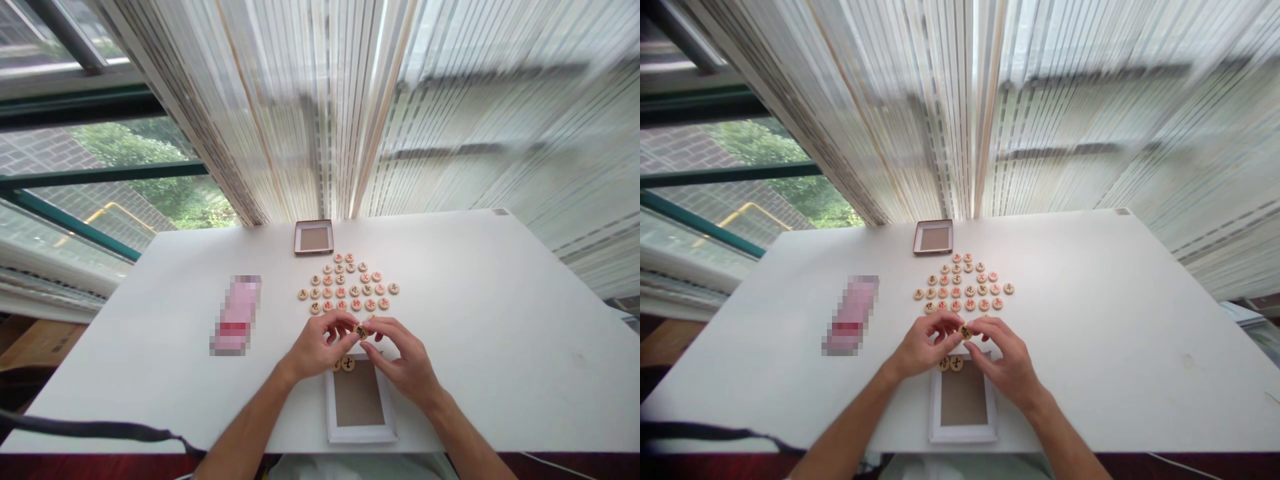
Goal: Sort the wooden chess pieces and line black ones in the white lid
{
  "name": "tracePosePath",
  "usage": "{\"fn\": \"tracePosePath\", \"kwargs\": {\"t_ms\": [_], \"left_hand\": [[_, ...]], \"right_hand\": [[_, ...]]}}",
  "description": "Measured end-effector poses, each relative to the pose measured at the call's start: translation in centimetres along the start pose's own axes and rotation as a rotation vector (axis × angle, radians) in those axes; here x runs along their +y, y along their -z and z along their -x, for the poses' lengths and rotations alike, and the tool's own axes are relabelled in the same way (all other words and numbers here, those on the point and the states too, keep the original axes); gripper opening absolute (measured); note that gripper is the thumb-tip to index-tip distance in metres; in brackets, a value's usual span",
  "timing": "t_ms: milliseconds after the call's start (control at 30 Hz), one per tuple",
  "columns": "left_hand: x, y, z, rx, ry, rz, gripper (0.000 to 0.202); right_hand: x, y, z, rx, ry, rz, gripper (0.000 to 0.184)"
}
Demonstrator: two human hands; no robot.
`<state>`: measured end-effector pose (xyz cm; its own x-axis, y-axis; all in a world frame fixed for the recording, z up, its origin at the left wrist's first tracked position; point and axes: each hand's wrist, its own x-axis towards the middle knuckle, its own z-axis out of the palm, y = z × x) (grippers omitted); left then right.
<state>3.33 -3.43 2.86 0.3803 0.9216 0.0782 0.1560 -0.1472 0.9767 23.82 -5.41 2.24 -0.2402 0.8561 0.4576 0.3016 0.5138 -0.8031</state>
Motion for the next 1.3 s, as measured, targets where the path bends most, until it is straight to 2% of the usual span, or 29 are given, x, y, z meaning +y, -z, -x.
{"fn": "tracePosePath", "kwargs": {"t_ms": [333,733,1133,1300], "left_hand": [[0.2,0.09,0.1,-0.072,0.006,-0.003,0.028],[0.18,0.15,0.1,-0.082,0.019,-0.022,0.028],[0.44,0.16,0.13,-0.073,0.027,-0.037,0.027],[0.47,0.18,0.14,-0.093,0.002,-0.044,0.027]], "right_hand": [[-0.06,0.09,0.24,-0.009,-0.07,0.01,0.025],[-0.1,0.28,0.63,-0.028,-0.1,0.015,0.028],[-0.27,0.24,0.57,-0.024,-0.129,-0.009,0.022],[0.07,0.33,0.83,-0.039,-0.188,-0.069,0.017]]}}
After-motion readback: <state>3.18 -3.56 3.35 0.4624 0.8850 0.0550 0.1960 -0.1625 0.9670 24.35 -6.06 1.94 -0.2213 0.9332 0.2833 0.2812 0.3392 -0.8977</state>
